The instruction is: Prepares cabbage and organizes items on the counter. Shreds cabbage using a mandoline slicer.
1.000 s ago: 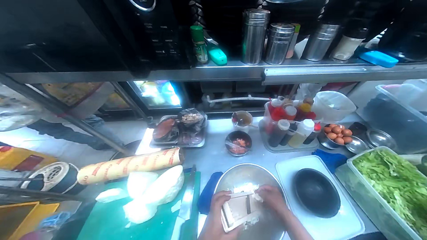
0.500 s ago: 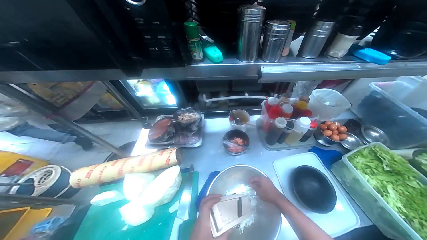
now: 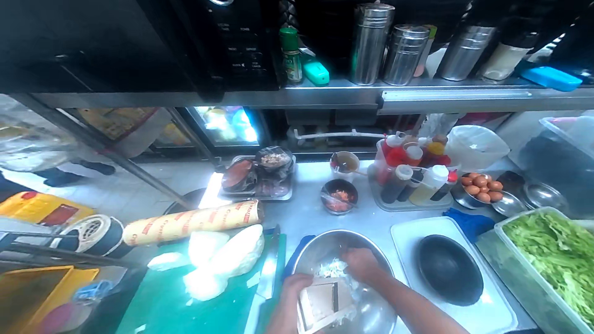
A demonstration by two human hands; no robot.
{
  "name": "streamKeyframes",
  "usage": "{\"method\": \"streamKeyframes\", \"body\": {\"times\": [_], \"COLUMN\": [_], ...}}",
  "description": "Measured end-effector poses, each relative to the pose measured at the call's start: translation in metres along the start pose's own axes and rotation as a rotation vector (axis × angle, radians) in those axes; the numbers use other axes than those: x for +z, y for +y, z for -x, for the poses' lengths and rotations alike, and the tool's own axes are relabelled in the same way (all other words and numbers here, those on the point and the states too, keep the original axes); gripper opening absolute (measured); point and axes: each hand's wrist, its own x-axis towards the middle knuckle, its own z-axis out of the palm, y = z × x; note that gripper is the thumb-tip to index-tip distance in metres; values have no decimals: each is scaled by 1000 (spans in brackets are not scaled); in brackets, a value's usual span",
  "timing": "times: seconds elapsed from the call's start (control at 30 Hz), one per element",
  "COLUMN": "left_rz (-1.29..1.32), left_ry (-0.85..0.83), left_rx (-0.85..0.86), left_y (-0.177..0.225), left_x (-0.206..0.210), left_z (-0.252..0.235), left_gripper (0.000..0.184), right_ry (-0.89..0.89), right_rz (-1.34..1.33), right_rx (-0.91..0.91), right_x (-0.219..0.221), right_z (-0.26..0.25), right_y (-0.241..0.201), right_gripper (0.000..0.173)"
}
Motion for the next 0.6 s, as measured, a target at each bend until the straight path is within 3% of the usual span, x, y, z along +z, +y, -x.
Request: {"method": "streamKeyframes", "body": {"times": [0.27, 0.33, 0.4, 0.5, 0.6], "left_rz": [-16, -11, -10, -21, -16], "left_ry": [-4, -7, -3, 5, 9], "left_rx": [-18, -27, -16, -4, 2], "left_y": [-2, -1, -2, -3, -5], "left_x": [-2, -1, 0, 1, 1], "left_z": [4, 3, 4, 5, 5], "left_gripper": [88, 88, 88, 88, 88], "right_ry": [10, 89, 143, 102, 0], "right_rz": [-122, -419, -891, -1525, -1659], "right_rx": [20, -4, 5, 17, 47], "right_x": [-7, -16, -23, -26, -18], "right_z": [9, 14, 24, 41, 48], "right_y": [2, 14, 26, 39, 44], "right_gripper": [33, 29, 23, 15, 29]}}
